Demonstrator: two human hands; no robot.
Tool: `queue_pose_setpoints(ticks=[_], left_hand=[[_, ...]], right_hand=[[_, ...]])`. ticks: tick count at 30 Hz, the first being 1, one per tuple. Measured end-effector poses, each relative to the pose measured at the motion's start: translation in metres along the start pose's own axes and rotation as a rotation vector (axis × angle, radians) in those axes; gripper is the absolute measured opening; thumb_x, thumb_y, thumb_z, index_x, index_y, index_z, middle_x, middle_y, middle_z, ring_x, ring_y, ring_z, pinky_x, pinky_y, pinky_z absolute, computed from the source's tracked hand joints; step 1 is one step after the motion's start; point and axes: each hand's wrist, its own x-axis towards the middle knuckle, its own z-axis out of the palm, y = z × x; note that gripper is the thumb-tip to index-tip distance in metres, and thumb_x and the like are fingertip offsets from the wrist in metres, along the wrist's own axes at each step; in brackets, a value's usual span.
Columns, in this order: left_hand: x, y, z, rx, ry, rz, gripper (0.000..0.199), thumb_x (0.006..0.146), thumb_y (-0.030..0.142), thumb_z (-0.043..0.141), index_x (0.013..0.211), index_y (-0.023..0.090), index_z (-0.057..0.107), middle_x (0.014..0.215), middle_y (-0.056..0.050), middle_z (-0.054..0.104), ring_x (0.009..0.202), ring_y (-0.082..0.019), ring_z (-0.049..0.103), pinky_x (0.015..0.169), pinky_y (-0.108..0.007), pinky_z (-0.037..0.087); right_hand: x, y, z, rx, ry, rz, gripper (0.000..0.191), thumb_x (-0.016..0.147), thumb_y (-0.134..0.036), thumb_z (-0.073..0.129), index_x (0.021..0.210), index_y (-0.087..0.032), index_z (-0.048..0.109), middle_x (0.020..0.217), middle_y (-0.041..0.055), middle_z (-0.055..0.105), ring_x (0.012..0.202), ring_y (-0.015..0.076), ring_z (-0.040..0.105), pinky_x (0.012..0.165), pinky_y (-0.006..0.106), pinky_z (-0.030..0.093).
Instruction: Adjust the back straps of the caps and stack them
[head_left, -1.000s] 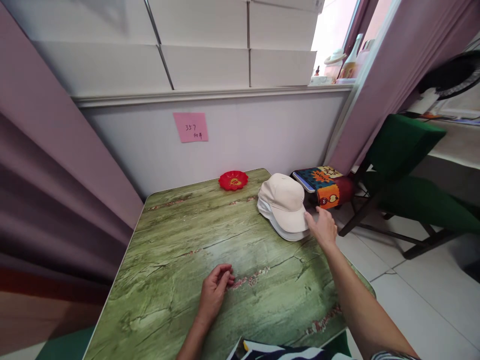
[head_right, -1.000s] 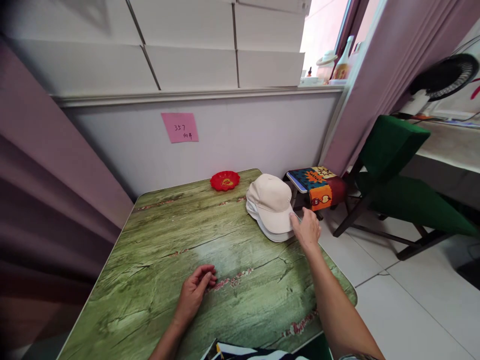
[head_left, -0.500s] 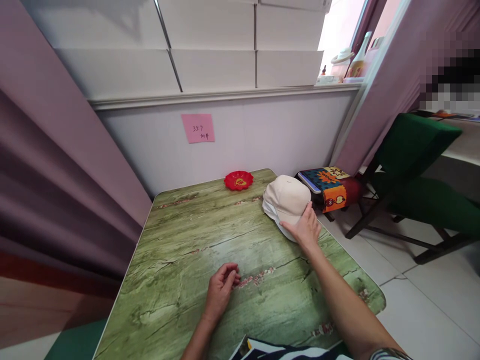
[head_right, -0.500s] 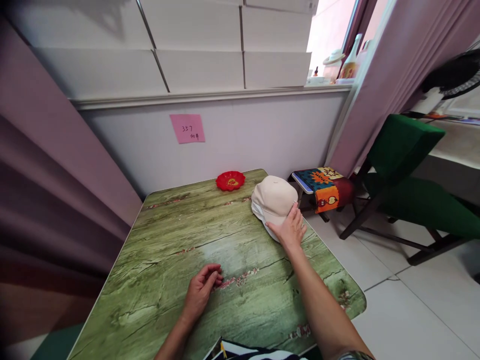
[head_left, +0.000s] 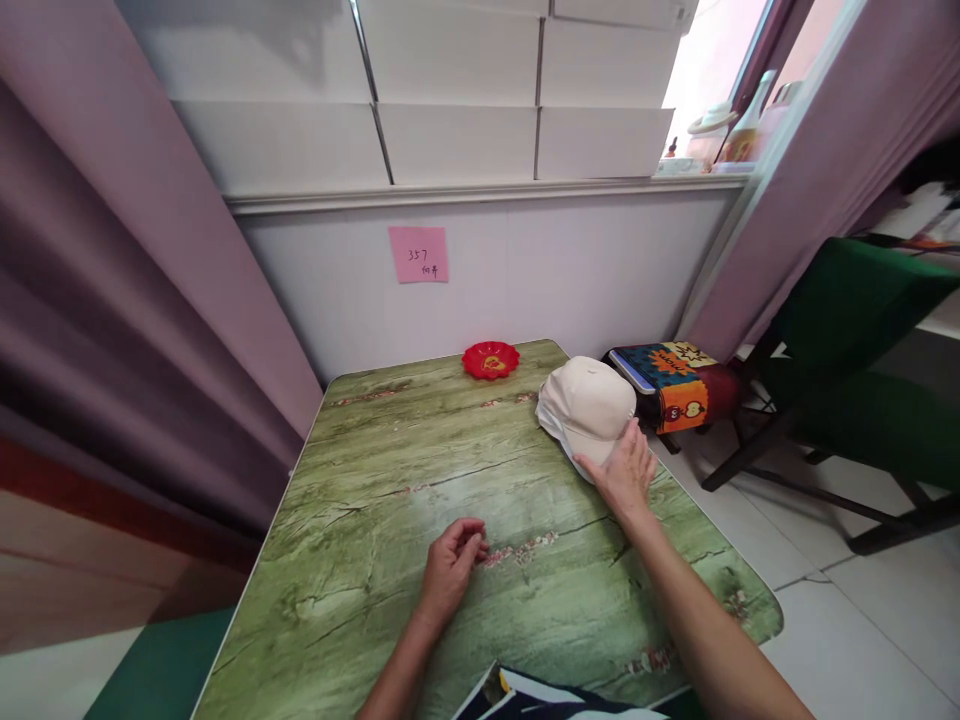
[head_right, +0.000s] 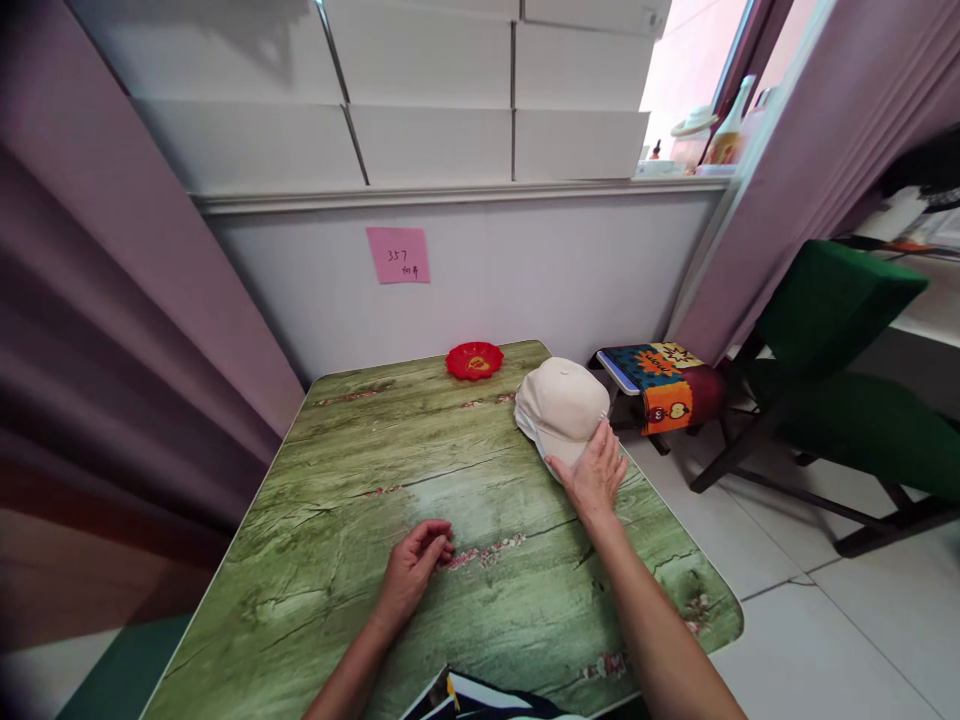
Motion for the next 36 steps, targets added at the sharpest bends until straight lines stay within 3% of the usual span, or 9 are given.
queue_pose_setpoints(ticks=[3, 6, 9, 13, 18, 22, 26, 34, 36], left_hand=[[0.0, -0.003, 0.0, 0.0, 0.003, 0.004, 0.032, 0.077, 0.044, 0.069, 0.093, 0.017, 0.068, 0.08, -0.005, 0.068, 0.071, -0.019, 0.066, 0.068, -0.031, 0.055], [0.001, -0.006, 0.001, -0.005, 0.0, 0.005, 0.03, 0.076, 0.044, 0.07, 0.088, 0.016, 0.068, 0.074, -0.004, 0.067, 0.065, -0.017, 0.064, 0.065, -0.029, 0.053], [0.005, -0.003, 0.001, -0.039, -0.007, -0.04, 0.032, 0.075, 0.047, 0.071, 0.08, 0.015, 0.065, 0.068, -0.003, 0.066, 0.058, -0.015, 0.061, 0.06, -0.027, 0.05], [0.008, 0.009, 0.002, -0.04, -0.016, -0.096, 0.039, 0.075, 0.054, 0.067, 0.069, 0.016, 0.059, 0.063, -0.001, 0.063, 0.053, -0.013, 0.058, 0.054, -0.024, 0.046], [0.006, 0.008, 0.003, 0.058, -0.029, -0.114, 0.044, 0.076, 0.058, 0.062, 0.062, 0.018, 0.054, 0.051, 0.002, 0.055, 0.045, -0.011, 0.05, 0.047, -0.023, 0.04], [0.006, -0.001, 0.004, 0.032, 0.034, -0.13, 0.041, 0.074, 0.058, 0.062, 0.069, 0.019, 0.053, 0.056, 0.002, 0.057, 0.045, -0.011, 0.052, 0.044, -0.023, 0.039], [0.008, -0.007, 0.002, 0.074, 0.018, -0.11, 0.032, 0.071, 0.047, 0.066, 0.074, 0.019, 0.054, 0.057, 0.003, 0.057, 0.045, -0.01, 0.05, 0.043, -0.021, 0.037], [-0.009, -0.015, 0.004, 0.258, 0.048, 0.103, 0.02, 0.083, 0.038, 0.053, 0.082, 0.018, 0.058, 0.072, 0.0, 0.061, 0.061, -0.013, 0.057, 0.059, -0.025, 0.045], [-0.006, -0.013, 0.003, 0.233, 0.032, 0.044, 0.02, 0.081, 0.038, 0.054, 0.081, 0.018, 0.057, 0.069, 0.0, 0.061, 0.059, -0.014, 0.056, 0.056, -0.025, 0.044]], right_hand=[[-0.023, -0.015, -0.007, 0.171, -0.045, -0.216, 0.077, 0.088, -0.048, 0.051, 0.15, -0.009, 0.028, 0.156, 0.0213, 0.031, 0.146, 0.0353, 0.022, 0.116, 0.061, 0.013], [-0.054, -0.036, -0.007, 0.523, -0.308, -0.403, 0.051, 0.086, -0.038, 0.057, 0.134, -0.022, 0.054, 0.142, 0.0127, 0.052, 0.137, 0.0306, 0.04, 0.117, 0.056, 0.021], [-0.083, -0.058, -0.002, 0.754, -0.556, -0.353, 0.034, 0.083, -0.033, 0.063, 0.116, -0.026, 0.067, 0.107, 0.0092, 0.069, 0.102, 0.0265, 0.061, 0.098, 0.046, 0.045], [-0.107, -0.088, 0.005, 0.642, -0.701, -0.366, 0.012, 0.084, -0.03, 0.061, 0.086, -0.022, 0.071, 0.072, 0.0027, 0.064, 0.069, 0.0187, 0.057, 0.07, 0.031, 0.044], [-0.121, -0.107, 0.009, 0.634, -0.811, -0.322, 0.017, 0.085, -0.026, 0.058, 0.071, -0.02, 0.067, 0.064, 0.0006, 0.066, 0.061, 0.0149, 0.056, 0.061, 0.025, 0.036], [-0.123, -0.108, 0.012, 0.58, -0.825, -0.336, 0.017, 0.085, -0.027, 0.057, 0.074, -0.02, 0.069, 0.067, 0.0014, 0.069, 0.063, 0.0155, 0.058, 0.061, 0.025, 0.035], [-0.122, -0.107, 0.013, 0.532, -0.83, -0.372, 0.016, 0.086, -0.026, 0.057, 0.078, -0.021, 0.07, 0.07, 0.0017, 0.07, 0.064, 0.0157, 0.059, 0.061, 0.025, 0.033], [-0.133, -0.105, 0.01, 0.411, -0.797, -0.468, 0.017, 0.09, -0.023, 0.053, 0.09, -0.02, 0.07, 0.087, 0.0042, 0.073, 0.082, 0.0173, 0.065, 0.072, 0.025, 0.039], [-0.13, -0.106, 0.006, 0.406, -0.828, -0.459, 0.018, 0.09, -0.023, 0.053, 0.089, -0.02, 0.071, 0.086, 0.0041, 0.073, 0.082, 0.0175, 0.066, 0.072, 0.025, 0.04]])
